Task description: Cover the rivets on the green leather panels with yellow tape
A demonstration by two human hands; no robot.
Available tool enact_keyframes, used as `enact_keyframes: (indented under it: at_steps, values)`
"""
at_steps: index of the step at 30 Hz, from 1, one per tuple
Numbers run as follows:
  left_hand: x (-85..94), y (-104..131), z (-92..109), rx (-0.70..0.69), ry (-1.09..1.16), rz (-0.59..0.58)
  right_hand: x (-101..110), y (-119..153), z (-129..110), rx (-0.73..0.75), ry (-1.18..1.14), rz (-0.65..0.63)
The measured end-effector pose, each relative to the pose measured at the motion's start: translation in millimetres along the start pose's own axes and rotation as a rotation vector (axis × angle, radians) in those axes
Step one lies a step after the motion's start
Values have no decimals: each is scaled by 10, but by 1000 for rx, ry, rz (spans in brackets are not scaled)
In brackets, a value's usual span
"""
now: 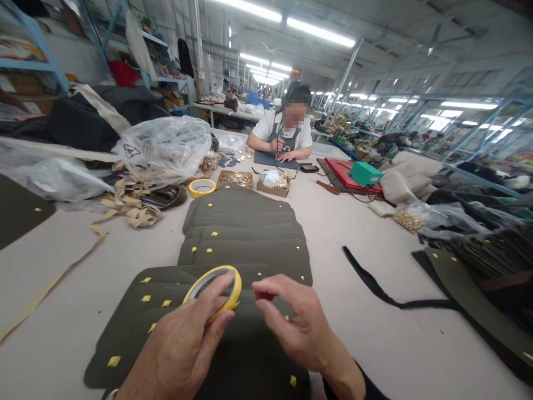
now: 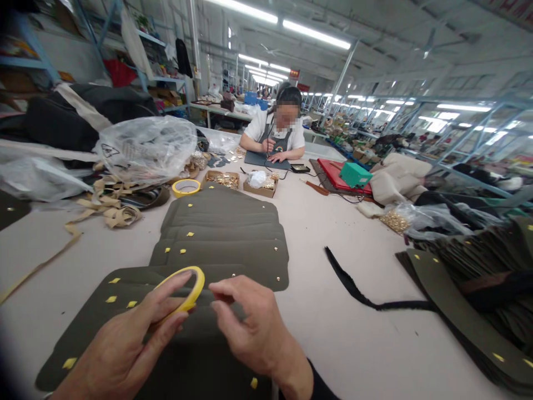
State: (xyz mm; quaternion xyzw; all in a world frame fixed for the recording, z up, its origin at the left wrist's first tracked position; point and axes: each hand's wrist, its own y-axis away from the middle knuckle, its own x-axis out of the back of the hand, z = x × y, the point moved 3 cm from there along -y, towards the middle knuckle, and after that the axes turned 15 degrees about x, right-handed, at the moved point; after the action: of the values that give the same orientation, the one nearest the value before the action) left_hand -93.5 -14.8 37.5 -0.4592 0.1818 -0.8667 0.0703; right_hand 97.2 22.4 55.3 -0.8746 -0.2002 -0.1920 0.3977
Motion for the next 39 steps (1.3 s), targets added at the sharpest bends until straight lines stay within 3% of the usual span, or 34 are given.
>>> enact_keyframes:
  at_steps: [5, 12, 17, 19, 24, 27, 29, 32, 35, 39]
  values:
    - [-73, 36, 118, -75, -69, 33, -104, 26, -100, 207, 138, -81]
    - [-109, 84, 242, -154, -59, 23, -149, 134, -81, 280, 281, -71]
    - [-167, 76, 242, -130, 10, -96, -183, 227, -58, 267, 354, 1]
    - [-197, 55, 238, -113, -22, -112, -195, 224, -41, 179, 312, 40]
    - [-216, -22, 275, -181, -49, -4, -226, 172, 255, -496, -177, 124]
    - [-258, -63, 218, -171, -70, 51, -208, 161, 549, -695, -344, 150]
    - [-345, -75, 129, -124, -147, 27, -175, 169, 743, -732, -295, 123]
    - [-532, -64, -12, -40, -294, -125, -159, 176, 916, -701, -171, 36]
    - [-655, -39, -70, -7, -358, -243, -189, 144, 932, -623, -24, -64]
    - [-676, -36, -69, 7, -333, -272, -246, 42, 859, -437, 218, -179]
